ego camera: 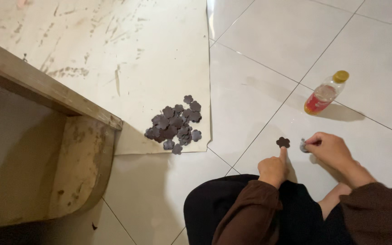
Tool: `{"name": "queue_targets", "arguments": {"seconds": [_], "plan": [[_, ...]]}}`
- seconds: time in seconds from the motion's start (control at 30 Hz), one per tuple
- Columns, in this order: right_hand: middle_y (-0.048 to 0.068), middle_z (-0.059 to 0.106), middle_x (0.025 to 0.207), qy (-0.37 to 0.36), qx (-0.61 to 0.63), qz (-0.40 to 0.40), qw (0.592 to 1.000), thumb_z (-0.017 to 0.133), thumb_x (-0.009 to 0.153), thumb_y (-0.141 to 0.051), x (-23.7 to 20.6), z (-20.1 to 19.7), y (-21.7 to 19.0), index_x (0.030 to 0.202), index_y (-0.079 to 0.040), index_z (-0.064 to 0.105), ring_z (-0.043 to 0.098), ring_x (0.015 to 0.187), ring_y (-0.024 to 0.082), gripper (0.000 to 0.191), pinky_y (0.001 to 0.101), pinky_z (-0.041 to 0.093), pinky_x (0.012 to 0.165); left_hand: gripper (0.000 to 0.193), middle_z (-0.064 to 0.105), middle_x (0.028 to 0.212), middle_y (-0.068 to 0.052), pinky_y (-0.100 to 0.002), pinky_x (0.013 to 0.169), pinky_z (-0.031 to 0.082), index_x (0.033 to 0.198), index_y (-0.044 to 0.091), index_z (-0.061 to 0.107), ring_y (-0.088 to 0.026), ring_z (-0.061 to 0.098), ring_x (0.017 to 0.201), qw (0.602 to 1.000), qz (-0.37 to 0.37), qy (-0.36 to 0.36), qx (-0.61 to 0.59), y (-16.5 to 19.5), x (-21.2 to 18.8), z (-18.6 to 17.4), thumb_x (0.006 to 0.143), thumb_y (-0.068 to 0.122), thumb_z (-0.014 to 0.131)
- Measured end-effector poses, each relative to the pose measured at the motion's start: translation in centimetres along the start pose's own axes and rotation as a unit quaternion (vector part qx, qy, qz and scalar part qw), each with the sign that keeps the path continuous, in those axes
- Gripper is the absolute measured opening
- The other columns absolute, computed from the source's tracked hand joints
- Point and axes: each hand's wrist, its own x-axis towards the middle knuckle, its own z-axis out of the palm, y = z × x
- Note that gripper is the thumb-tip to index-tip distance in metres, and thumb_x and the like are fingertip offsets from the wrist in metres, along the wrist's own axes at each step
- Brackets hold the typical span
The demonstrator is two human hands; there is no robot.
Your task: The person sits on the floor and cleans dark, flower-shaped decorative pieces one by one using a small white cloth. They pick up each piece, wipe it thoroughly, and place it back down, repeating the process for multiple items.
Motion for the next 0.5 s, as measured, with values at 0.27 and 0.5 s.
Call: {"name": "queue_targets", "arguments": {"seconds": [0.27,0.5], "plan": [[0.017,0.073,0.104,0.045,0.260,0.011,0.965,0.070,0.093,-0.010,-2.1,-7.7,-1.5,0.110,0.004,0.070,0.070,0.098,0.030,0.022,0.0386,0.058,0.085,0.077,0.075,0.104,-0.015,-0.044,0.068,0.057,0.166,0.018,0.018,-0.033,0.073,0.090,1.000,0.007,0.010,0.019,-0.5,0.1,-0.6,0.097,0.019,0.054],[0.025,0.063,0.114,0.007,0.496,0.093,0.863,0.051,0.101,-0.001,-2.0,-5.9,-1.2,0.120,0.008,0.054,0.069,0.102,0.030,0.022,0.0360,0.059,0.093,0.078,0.075,0.103,-0.017,-0.045,0.070,0.056,0.165,0.023,0.021,-0.033,0.073,0.090,0.998,0.002,0.051,0.024,-0.8,0.0,-0.2,0.096,0.015,0.056]]}}
